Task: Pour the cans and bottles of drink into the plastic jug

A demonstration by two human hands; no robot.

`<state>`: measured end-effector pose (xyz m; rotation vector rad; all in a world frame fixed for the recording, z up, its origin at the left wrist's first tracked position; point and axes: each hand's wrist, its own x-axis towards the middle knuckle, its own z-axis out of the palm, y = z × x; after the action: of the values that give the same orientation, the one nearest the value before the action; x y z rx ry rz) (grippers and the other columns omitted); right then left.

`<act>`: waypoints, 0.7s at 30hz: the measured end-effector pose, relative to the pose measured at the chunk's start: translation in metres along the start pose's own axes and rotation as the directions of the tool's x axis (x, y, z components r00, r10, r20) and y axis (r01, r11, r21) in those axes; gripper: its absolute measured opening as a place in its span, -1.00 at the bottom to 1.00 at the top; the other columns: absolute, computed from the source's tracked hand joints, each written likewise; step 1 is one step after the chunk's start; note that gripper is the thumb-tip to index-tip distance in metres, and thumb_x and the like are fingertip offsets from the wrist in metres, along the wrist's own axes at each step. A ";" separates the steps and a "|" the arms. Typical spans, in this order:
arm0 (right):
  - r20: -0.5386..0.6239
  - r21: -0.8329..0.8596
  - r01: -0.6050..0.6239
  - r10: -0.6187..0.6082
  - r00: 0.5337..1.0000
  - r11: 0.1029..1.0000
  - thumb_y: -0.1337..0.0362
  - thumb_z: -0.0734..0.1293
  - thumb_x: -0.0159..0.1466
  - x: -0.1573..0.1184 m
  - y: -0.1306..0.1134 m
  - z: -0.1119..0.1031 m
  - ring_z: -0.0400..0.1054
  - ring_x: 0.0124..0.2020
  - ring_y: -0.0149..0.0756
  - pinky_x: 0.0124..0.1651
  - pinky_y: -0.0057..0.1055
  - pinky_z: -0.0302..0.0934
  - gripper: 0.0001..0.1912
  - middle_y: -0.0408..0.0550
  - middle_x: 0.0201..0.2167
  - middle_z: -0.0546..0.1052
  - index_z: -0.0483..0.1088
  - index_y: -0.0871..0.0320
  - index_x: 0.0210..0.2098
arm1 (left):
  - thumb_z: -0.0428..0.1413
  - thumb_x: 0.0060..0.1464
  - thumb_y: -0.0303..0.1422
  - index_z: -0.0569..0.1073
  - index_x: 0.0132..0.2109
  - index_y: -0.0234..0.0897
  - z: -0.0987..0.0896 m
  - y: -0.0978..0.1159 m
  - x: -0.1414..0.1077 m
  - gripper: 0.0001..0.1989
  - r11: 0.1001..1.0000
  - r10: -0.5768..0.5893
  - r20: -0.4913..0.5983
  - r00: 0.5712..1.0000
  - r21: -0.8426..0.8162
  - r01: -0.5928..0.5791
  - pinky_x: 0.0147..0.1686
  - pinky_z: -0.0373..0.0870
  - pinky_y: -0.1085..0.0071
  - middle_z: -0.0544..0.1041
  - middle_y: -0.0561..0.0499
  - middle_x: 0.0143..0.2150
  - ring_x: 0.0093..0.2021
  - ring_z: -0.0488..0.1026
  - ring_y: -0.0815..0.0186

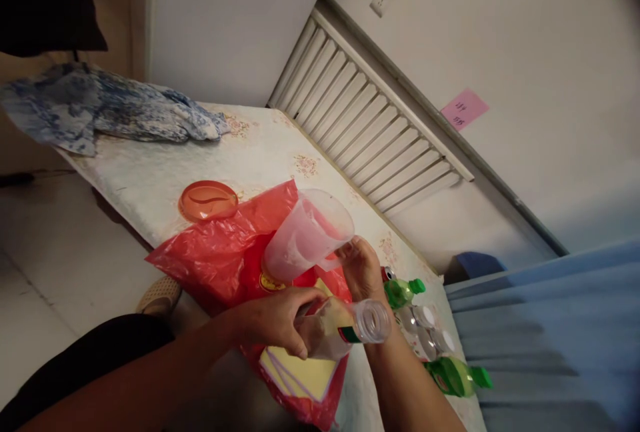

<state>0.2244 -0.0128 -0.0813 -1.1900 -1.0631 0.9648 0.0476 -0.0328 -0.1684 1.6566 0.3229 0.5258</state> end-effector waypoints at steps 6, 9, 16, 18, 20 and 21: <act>-0.005 -0.075 0.030 -0.031 1.000 0.997 0.11 0.35 0.16 -0.015 0.026 -0.005 0.20 -0.45 -0.35 -0.31 -0.36 0.17 -0.77 -0.19 -0.51 0.35 0.34 0.11 -0.51 | 0.32 -0.34 -0.35 0.42 0.07 -0.15 0.010 0.002 0.002 -0.31 0.997 0.019 0.046 0.999 0.078 -0.023 -0.07 0.39 0.28 0.51 0.04 -0.03 -0.03 0.46 0.10; -0.016 -0.164 0.041 -0.044 0.999 0.986 0.06 0.32 0.21 -0.023 0.032 -0.012 0.31 -0.36 -0.28 -0.22 -0.32 0.25 -0.75 -0.12 -0.44 0.45 0.40 0.10 -0.44 | 0.33 -0.35 -0.35 0.41 0.08 -0.14 0.017 -0.002 0.005 -0.29 0.996 0.012 0.082 0.997 0.082 -0.019 -0.08 0.40 0.30 0.51 0.04 -0.03 -0.05 0.46 0.11; -0.147 -0.172 0.020 -0.046 0.988 0.985 -0.04 0.41 0.15 -0.043 0.038 -0.051 0.43 -0.10 -0.16 0.01 -0.20 0.30 -0.55 0.00 -0.14 0.55 0.43 0.09 -0.07 | 0.37 -0.41 -0.31 0.41 0.09 -0.15 0.036 -0.006 0.009 -0.22 0.990 -0.030 0.122 0.992 0.141 0.013 -0.06 0.40 0.29 0.50 0.01 0.00 -0.02 0.44 0.07; -0.207 -0.295 -0.048 -0.014 0.978 0.954 0.05 0.49 0.06 -0.054 0.044 -0.067 0.44 -0.12 -0.14 0.00 -0.19 0.30 -0.52 -0.02 -0.17 0.57 0.45 0.08 -0.07 | 0.38 -0.43 -0.32 0.42 0.08 -0.16 0.041 -0.006 0.008 -0.21 0.986 -0.063 0.153 0.986 0.160 0.038 -0.11 0.42 0.31 0.51 0.01 -0.02 -0.05 0.46 0.08; -0.221 -0.444 -0.113 0.014 0.975 0.889 0.13 0.53 -0.01 -0.069 0.055 -0.081 0.43 -0.18 -0.14 -0.04 -0.17 0.31 -0.52 -0.05 -0.23 0.58 0.48 0.06 -0.10 | 0.37 -0.43 -0.31 0.43 0.07 -0.17 0.047 -0.007 0.008 -0.23 0.986 -0.088 0.193 0.977 0.157 0.058 -0.15 0.43 0.33 0.52 0.01 -0.04 -0.08 0.47 0.08; -0.216 -0.506 -0.132 0.023 0.976 0.853 0.15 0.54 -0.03 -0.078 0.061 -0.086 0.43 -0.21 -0.14 -0.06 -0.17 0.32 -0.53 -0.07 -0.24 0.57 0.49 0.06 -0.11 | 0.37 -0.42 -0.30 0.43 0.07 -0.17 0.050 -0.009 0.008 -0.23 0.986 -0.093 0.212 0.973 0.153 0.061 -0.14 0.43 0.32 0.52 0.01 -0.04 -0.07 0.48 0.07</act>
<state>0.2882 -0.0995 -0.1557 -1.7488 -1.1518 0.6072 0.0805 -0.0702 -0.1806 1.8169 0.2665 0.2627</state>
